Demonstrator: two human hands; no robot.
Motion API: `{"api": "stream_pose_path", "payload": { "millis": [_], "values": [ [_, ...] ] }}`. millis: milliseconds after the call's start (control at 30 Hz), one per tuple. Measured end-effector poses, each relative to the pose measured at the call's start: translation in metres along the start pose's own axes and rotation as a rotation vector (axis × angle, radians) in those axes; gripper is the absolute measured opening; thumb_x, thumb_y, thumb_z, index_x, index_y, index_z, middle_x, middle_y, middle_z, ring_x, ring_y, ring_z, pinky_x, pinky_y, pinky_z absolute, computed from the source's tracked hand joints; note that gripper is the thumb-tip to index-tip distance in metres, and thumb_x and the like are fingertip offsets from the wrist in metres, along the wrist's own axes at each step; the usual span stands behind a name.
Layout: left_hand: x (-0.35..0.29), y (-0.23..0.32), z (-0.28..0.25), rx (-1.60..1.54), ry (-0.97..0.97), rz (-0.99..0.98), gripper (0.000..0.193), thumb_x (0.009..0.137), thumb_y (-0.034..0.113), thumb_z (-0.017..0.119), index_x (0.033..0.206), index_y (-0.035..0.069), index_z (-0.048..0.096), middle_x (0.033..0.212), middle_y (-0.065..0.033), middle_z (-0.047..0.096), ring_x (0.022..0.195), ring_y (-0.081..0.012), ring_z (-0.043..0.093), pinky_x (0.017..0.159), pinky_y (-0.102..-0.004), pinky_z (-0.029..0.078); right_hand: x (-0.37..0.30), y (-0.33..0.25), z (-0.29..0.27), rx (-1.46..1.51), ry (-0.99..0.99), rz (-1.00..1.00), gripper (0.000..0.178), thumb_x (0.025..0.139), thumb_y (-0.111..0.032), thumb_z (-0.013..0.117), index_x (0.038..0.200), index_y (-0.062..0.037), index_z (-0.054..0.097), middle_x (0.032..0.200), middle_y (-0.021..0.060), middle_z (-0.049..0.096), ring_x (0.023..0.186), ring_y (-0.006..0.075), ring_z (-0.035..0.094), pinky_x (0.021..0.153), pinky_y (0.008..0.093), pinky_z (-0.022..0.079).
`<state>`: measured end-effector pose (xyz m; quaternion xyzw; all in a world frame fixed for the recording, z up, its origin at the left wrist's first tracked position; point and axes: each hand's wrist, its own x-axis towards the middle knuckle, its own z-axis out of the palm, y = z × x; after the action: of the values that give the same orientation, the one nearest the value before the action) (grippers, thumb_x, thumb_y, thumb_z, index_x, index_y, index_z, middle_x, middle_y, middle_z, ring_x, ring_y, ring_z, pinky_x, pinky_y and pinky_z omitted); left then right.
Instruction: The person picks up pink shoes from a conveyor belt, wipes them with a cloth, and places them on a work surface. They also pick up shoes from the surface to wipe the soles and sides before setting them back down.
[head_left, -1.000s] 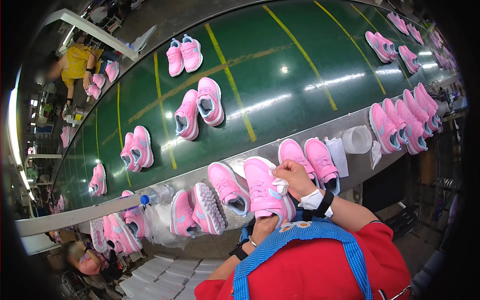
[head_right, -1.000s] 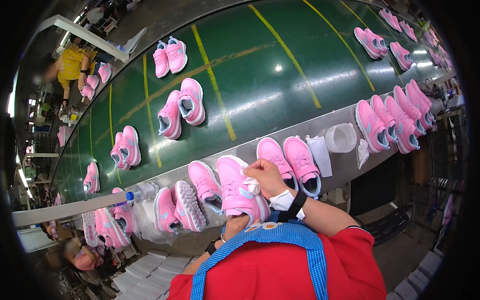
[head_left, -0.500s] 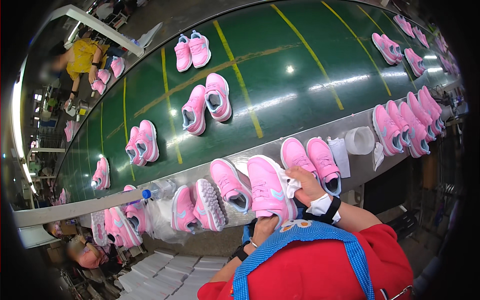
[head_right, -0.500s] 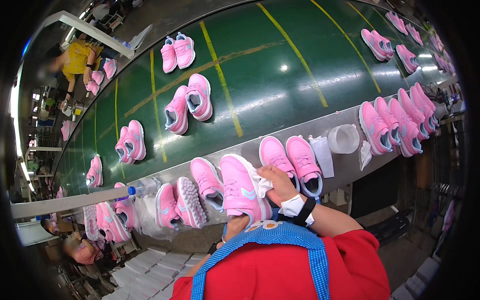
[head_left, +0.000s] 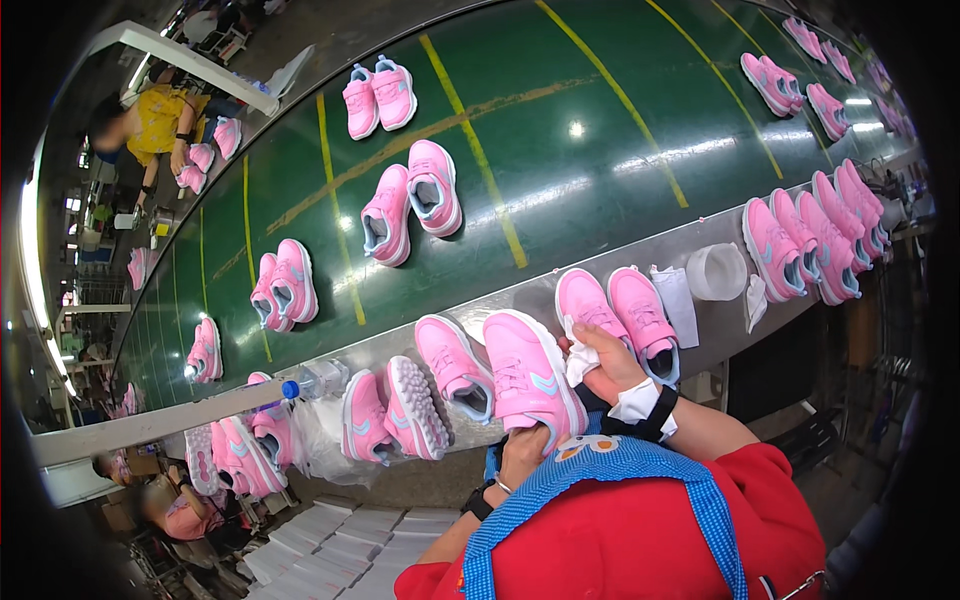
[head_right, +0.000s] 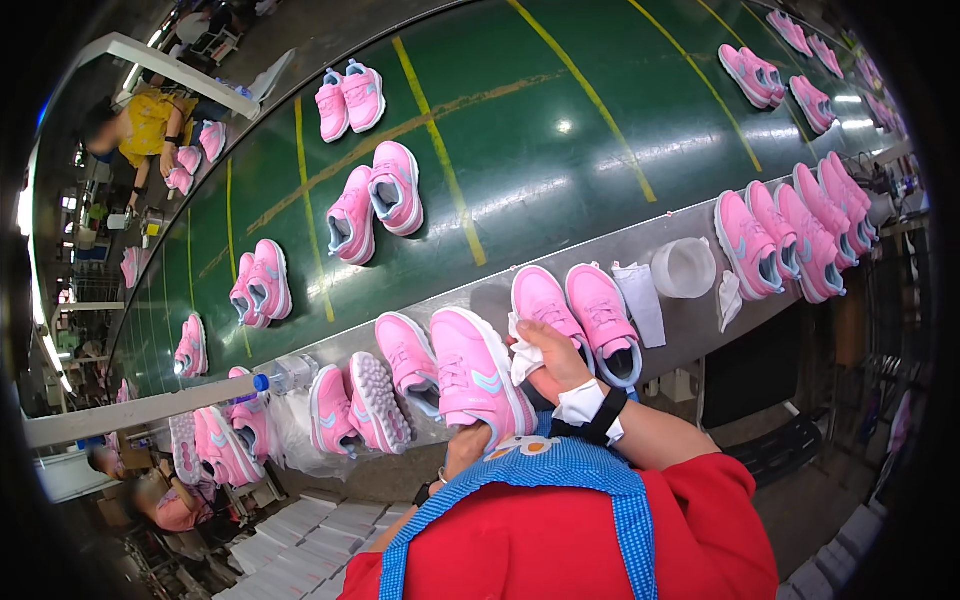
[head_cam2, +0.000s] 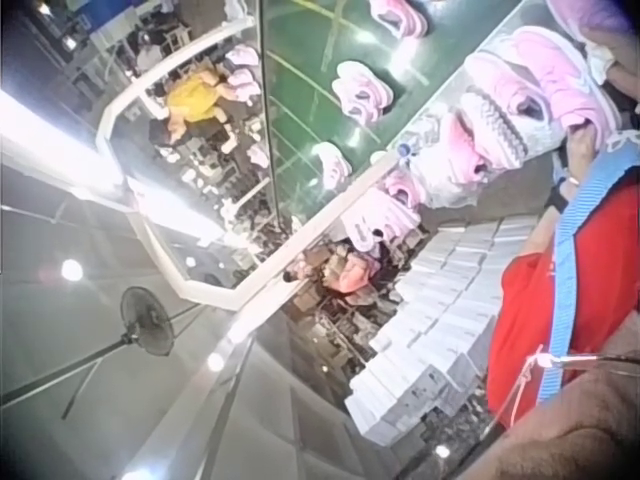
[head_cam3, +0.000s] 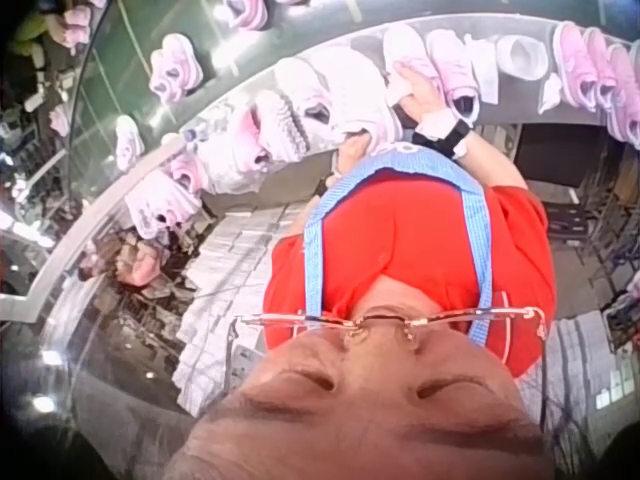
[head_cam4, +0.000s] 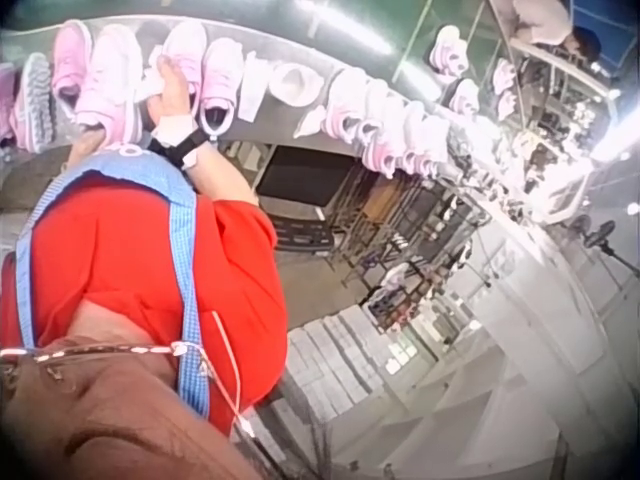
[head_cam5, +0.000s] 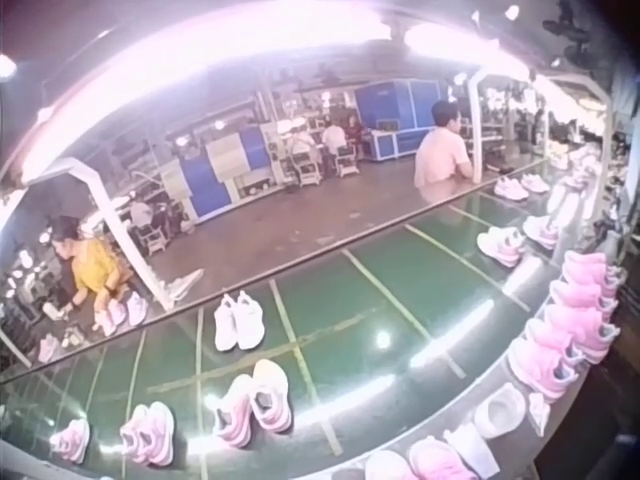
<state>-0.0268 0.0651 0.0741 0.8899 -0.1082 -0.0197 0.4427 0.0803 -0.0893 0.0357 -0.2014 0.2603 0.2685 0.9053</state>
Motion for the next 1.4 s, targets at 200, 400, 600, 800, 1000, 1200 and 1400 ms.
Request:
{"api": "stream_pose_path", "payload": {
  "millis": [200, 400, 600, 800, 1000, 1200, 1400],
  "values": [
    [0.000, -0.003, 0.003, 0.023, 0.023, 0.034, 0.022, 0.072, 0.019, 0.067, 0.073, 0.002, 0.053, 0.063, -0.0154, 0.048, 0.058, -0.0330, 0.049, 0.054, -0.0374, 0.039, 0.000, 0.000, 0.000, 0.009, -0.004, -0.002, 0.014, 0.085, -0.011, 0.055, 0.097, -0.0036, 0.053, 0.092, 0.0063, 0.055, 0.090, 0.0201, 0.055, 0.083, 0.0346, 0.044],
    [0.000, -0.002, 0.004, 0.033, 0.026, -0.020, 0.022, 0.073, 0.019, 0.067, 0.072, 0.002, 0.054, 0.062, -0.0159, 0.049, 0.057, -0.0337, 0.050, 0.053, -0.0375, 0.040, 0.003, 0.003, -0.002, -0.019, 0.033, -0.008, 0.013, 0.085, -0.010, 0.055, 0.096, -0.0032, 0.055, 0.093, 0.0064, 0.056, 0.089, 0.0194, 0.055, 0.082, 0.0336, 0.044],
    [-0.001, -0.001, 0.004, -0.017, -0.030, -0.133, 0.019, 0.076, 0.018, 0.064, 0.073, 0.002, 0.055, 0.065, -0.0165, 0.053, 0.063, -0.0341, 0.053, 0.060, -0.0389, 0.042, 0.011, 0.002, -0.002, -0.120, -0.011, -0.010, 0.016, 0.085, -0.012, 0.055, 0.098, -0.0017, 0.053, 0.094, 0.0063, 0.056, 0.087, 0.0173, 0.055, 0.080, 0.0287, 0.045],
    [0.000, 0.000, 0.001, -0.002, -0.113, -0.148, 0.018, 0.075, 0.016, 0.064, 0.070, 0.003, 0.054, 0.062, -0.0138, 0.051, 0.061, -0.0320, 0.053, 0.058, -0.0378, 0.041, 0.013, 0.013, 0.023, -0.326, 0.147, -0.012, 0.019, 0.076, 0.000, 0.062, 0.092, -0.0007, 0.051, 0.086, 0.0080, 0.056, 0.076, 0.0149, 0.056, 0.068, 0.0253, 0.047],
    [0.000, 0.000, 0.005, -0.021, -0.043, -0.052, 0.018, 0.075, 0.015, 0.064, 0.068, 0.003, 0.052, 0.062, -0.0134, 0.050, 0.059, -0.0309, 0.052, 0.056, -0.0376, 0.040, 0.014, 0.025, 0.004, -0.436, 0.129, 0.015, 0.016, 0.073, 0.004, 0.059, 0.086, -0.0012, 0.051, 0.081, 0.0071, 0.055, 0.073, 0.0146, 0.056, 0.066, 0.0254, 0.046],
    [-0.006, -0.003, 0.011, -0.033, -0.020, -0.052, 0.019, 0.074, 0.012, 0.064, 0.066, 0.002, 0.050, 0.060, -0.0127, 0.048, 0.055, -0.0301, 0.051, 0.051, -0.0367, 0.038, 0.001, 0.025, -0.003, -0.438, 0.141, 0.076, 0.017, 0.072, 0.006, 0.057, 0.085, -0.0016, 0.049, 0.079, 0.0068, 0.053, 0.070, 0.0148, 0.054, 0.064, 0.0261, 0.045],
    [-0.005, -0.003, 0.010, -0.071, -0.020, -0.017, 0.020, 0.074, 0.011, 0.065, 0.065, 0.003, 0.049, 0.058, -0.0118, 0.047, 0.052, -0.0281, 0.050, 0.049, -0.0363, 0.038, -0.004, 0.022, 0.001, -0.455, 0.181, 0.075, 0.018, 0.073, 0.005, 0.056, 0.088, -0.0008, 0.048, 0.080, 0.0071, 0.053, 0.072, 0.0145, 0.054, 0.065, 0.0259, 0.045]
  ]
}}
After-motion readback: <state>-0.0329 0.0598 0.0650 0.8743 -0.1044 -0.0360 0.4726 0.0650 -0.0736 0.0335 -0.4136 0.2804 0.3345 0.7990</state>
